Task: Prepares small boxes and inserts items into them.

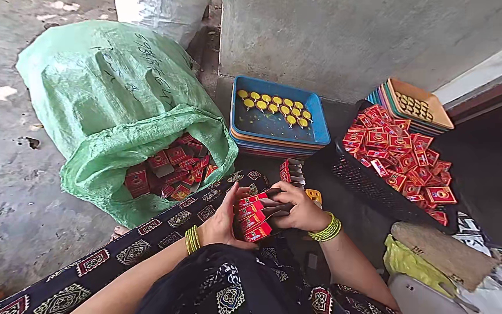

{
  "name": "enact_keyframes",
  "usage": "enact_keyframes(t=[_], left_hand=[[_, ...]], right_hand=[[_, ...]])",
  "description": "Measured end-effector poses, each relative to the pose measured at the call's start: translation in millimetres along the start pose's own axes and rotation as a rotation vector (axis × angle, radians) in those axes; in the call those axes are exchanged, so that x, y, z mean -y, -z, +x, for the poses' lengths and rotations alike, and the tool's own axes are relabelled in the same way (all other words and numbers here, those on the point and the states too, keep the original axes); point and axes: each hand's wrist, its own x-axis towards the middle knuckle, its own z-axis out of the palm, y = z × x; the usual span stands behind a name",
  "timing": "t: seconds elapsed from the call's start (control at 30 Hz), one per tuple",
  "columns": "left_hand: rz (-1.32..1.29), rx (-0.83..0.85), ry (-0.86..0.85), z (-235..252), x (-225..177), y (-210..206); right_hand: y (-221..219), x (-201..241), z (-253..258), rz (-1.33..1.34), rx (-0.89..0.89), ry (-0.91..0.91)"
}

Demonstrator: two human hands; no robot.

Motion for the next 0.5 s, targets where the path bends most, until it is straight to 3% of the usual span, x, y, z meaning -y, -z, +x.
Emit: enact_keyframes(t=[0.17,0.3,0.5], left_hand=[[-0.108,-0.019,0.056,6.2,-4.6,-1.1],[0.029,-0.224,0.154,10.7,1.1,18.4],[0.181,-0.557,0.373,21.8,15.3,81.1]], right_hand=[[35.9,-13.1,-19.4,0.113,-0.182,-0.051],[68.8,-37.9,-15.0,-0.125,-0.327,-0.149],[71.9,-128.9,34.5,-0.51,-0.16,-0.38]])
